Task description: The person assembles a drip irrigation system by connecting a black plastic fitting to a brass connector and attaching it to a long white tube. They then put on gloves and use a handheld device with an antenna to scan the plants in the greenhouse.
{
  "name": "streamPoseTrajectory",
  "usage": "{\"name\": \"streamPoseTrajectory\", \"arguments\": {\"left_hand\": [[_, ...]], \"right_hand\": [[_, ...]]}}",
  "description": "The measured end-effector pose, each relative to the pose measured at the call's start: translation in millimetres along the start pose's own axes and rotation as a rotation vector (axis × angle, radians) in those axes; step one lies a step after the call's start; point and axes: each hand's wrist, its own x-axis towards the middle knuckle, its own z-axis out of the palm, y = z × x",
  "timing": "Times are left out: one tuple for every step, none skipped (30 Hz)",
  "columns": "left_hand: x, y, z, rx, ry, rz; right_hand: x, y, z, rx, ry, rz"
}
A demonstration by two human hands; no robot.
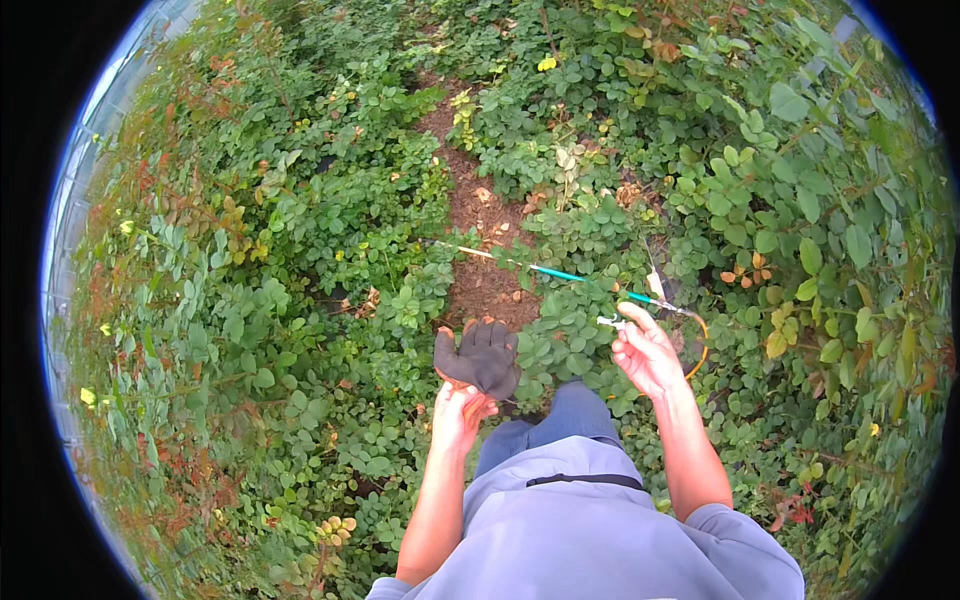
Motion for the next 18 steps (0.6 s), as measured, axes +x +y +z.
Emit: {"name": "streamPoseTrajectory", "arguments": {"left_hand": [[-4.5,1.1,-7.1,-0.008,0.019,0.016],[-7.4,0.8,-12.3,-0.016,0.031,0.025],[-9.9,2.2,-17.2,-0.035,0.037,0.023],[-14.4,3.4,-19.6,-0.052,0.053,0.036],[-17.9,4.5,-20.5,-0.066,0.063,0.046],[-20.7,5.7,-22.0,-0.079,0.073,0.055],[-23.0,7.5,-25.7,-0.097,0.100,0.060],[-27.7,9.4,-26.0,-0.080,0.159,0.067],[-30.7,10.5,-28.9,-0.100,0.150,0.087],[-32.8,11.1,-30.2,-0.119,0.142,0.105],[-34.7,13.0,-27.3,-0.120,0.182,0.110],[-34.7,13.4,-26.7,-0.119,0.174,0.109],[-34.3,14.1,-26.6,-0.118,0.167,0.107],[-35.5,14.7,-27.9,-0.116,0.165,0.105],[-36.0,14.8,-29.0,-0.116,0.162,0.105],[-35.6,14.6,-30.2,-0.116,0.159,0.104],[-37.4,15.2,-33.7,-0.114,0.162,0.102],[-37.2,16.0,-37.0,-0.108,0.168,0.101]], "right_hand": [[2.5,4.8,-2.7,0.012,-0.006,0.022],[3.5,8.3,-7.5,0.023,-0.003,0.037],[4.7,11.6,-10.7,0.037,-0.087,0.035],[4.6,15.8,-13.1,0.054,-0.067,0.050],[2.5,18.8,-11.8,0.073,-0.043,0.061],[0.3,21.2,-9.9,0.094,-0.018,0.070],[-0.9,25.1,-6.2,0.112,0.010,0.106],[-1.5,28.3,-1.7,0.119,0.039,0.143],[-3.3,30.8,9.5,0.061,0.152,0.145],[-5.7,30.9,16.9,0.004,0.266,0.148],[-5.5,33.7,9.7,0.002,0.231,0.099],[-6.1,41.3,-4.3,0.001,0.200,0.052],[-5.0,46.4,-18.0,0.000,0.168,0.005],[-5.2,47.0,-23.6,0.013,0.157,-0.007],[-5.7,47.8,-29.4,0.026,0.146,-0.020],[-6.5,49.5,-34.8,0.039,0.135,-0.033],[-9.4,48.0,-31.4,0.058,0.157,-0.011],[-9.1,46.5,-35.3,0.088,0.118,0.033]]}}
